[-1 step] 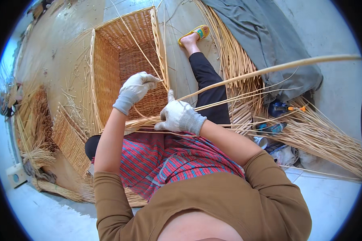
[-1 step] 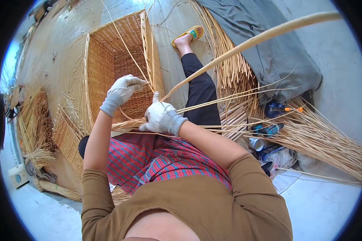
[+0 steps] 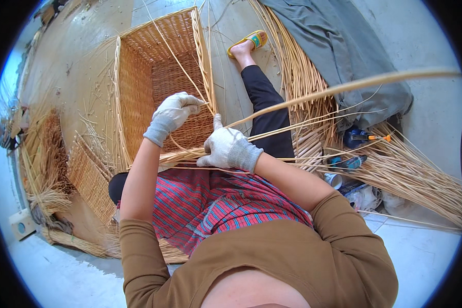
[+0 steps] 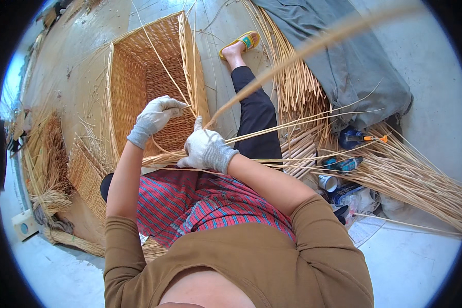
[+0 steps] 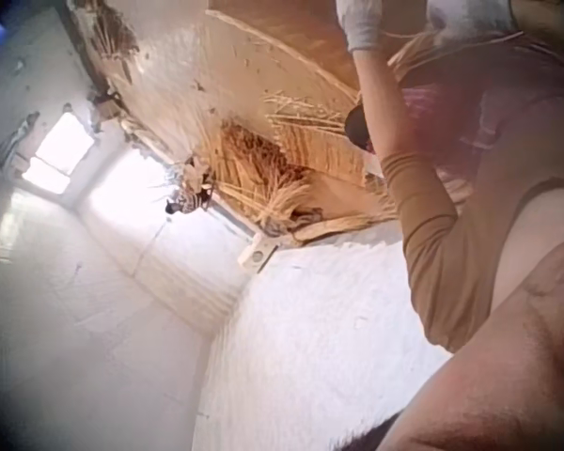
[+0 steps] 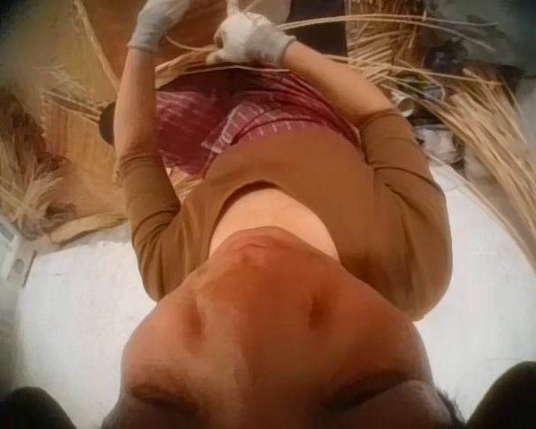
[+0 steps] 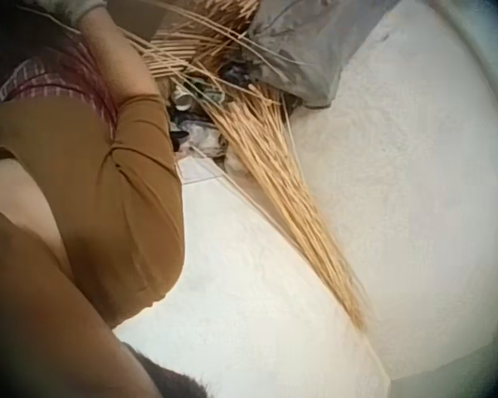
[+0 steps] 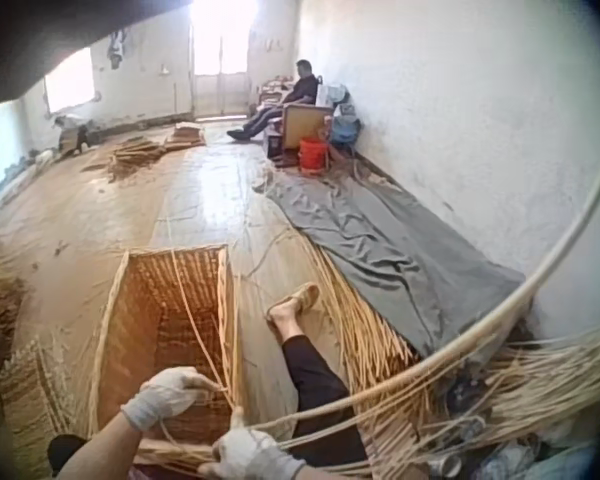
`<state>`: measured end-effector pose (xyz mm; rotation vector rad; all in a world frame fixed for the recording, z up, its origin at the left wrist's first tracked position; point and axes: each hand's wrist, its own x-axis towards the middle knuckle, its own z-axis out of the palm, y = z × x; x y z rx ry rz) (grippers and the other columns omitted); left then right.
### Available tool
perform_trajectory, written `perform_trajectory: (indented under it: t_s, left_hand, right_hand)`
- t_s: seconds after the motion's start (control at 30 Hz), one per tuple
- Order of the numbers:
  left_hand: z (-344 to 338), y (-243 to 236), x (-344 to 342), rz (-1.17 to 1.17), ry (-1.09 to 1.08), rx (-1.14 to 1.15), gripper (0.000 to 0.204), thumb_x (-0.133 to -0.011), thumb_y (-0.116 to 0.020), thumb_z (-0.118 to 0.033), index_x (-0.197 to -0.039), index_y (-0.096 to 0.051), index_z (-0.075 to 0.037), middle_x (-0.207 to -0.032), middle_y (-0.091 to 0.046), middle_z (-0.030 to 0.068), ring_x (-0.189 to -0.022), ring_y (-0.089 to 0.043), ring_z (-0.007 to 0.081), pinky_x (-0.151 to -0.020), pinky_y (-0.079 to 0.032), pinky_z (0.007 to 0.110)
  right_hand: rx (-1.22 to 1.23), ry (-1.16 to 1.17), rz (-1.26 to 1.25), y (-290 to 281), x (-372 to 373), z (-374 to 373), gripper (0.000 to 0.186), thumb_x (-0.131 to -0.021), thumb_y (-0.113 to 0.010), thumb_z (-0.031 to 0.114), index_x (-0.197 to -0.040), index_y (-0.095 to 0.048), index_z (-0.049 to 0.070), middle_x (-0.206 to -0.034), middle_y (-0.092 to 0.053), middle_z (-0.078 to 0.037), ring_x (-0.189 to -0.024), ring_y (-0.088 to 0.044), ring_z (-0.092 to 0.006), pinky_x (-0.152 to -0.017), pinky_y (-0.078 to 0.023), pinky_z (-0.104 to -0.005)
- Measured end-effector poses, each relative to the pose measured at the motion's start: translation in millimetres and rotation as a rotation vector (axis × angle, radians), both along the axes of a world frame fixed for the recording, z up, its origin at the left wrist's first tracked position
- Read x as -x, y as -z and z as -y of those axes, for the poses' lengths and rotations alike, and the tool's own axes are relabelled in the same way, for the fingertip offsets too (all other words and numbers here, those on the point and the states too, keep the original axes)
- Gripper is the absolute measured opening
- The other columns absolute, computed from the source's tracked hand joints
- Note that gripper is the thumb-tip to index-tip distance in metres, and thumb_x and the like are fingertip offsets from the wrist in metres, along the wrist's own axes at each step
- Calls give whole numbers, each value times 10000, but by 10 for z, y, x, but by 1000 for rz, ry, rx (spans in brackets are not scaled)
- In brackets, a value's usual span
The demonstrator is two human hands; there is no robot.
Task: The recorder is weaving a large wicker basket using multiple straw strands while sitting on the floor.
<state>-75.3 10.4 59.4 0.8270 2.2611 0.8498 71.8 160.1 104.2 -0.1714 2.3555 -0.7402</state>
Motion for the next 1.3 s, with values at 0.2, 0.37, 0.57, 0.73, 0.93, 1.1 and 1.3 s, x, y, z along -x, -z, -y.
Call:
perform_trajectory:
  t_s: [0.2,0.37,0.57,0.73,0.93,1.1,1.3]
  left_hand:
    - [37,342,87,308,-108,-208,193,-872,-693,-104,-1057,-742,-79,-927,-701,46,-780,-641,126,-728,-539,282]
    - [-7,373,176,569,-295,-156,304,-841,-738,-154,-1104,-639,-37,-798,-689,14,-582,-564,49,-454,-467,239]
    - [-353,309,221,616,-252,-179,501,-866,-743,-223,-1224,-478,6,-811,-667,71,-575,-577,102,-455,-494,248]
    - [-355,716,373,613,-493,-527,271,-954,-647,-268,-1165,-625,-98,-1055,-657,6,-920,-641,141,-810,-559,318]
    - [-405,1089,253,945,-768,-679,234,-943,-652,-200,-1117,-626,-46,-1018,-667,43,-895,-652,136,-776,-592,305]
    - [-392,1246,311,909,-676,-578,280,-930,-672,-229,-1142,-637,-50,-1028,-668,35,-926,-646,129,-784,-593,298]
    - [-385,1138,224,747,-645,-483,306,-905,-708,-299,-1078,-678,-48,-971,-682,17,-904,-611,113,-827,-503,262]
  right_hand:
    - [-17,-6,-71,35,12,-1,595,-794,-617,638,-1085,-739,133,-1355,-337,-482,-976,-680,-416,-903,-523,-424]
    - [-21,19,-104,85,-18,13,576,-794,-634,615,-1051,-747,112,-1351,-303,-507,-923,-691,-424,-839,-546,-436]
    - [-47,69,-100,121,-11,84,614,-777,-710,518,-1246,-603,136,-1341,-274,-529,-903,-674,-468,-815,-551,-456]
    - [197,49,-373,301,-342,-209,400,-841,-686,233,-1216,-587,139,-1217,-605,-168,-950,-665,-382,-843,-549,-432]
    - [-68,216,-862,665,353,-790,164,-862,-631,179,-1013,-644,116,-936,-689,-88,-879,-657,-310,-770,-524,-419]
    - [-186,-263,-803,919,809,-830,133,-806,-617,152,-937,-635,140,-802,-636,-50,-778,-631,-250,-695,-494,-402]
    - [-509,-482,-1314,865,1722,-1669,109,-755,-608,211,-854,-649,194,-836,-642,-14,-835,-628,-243,-836,-469,-442]
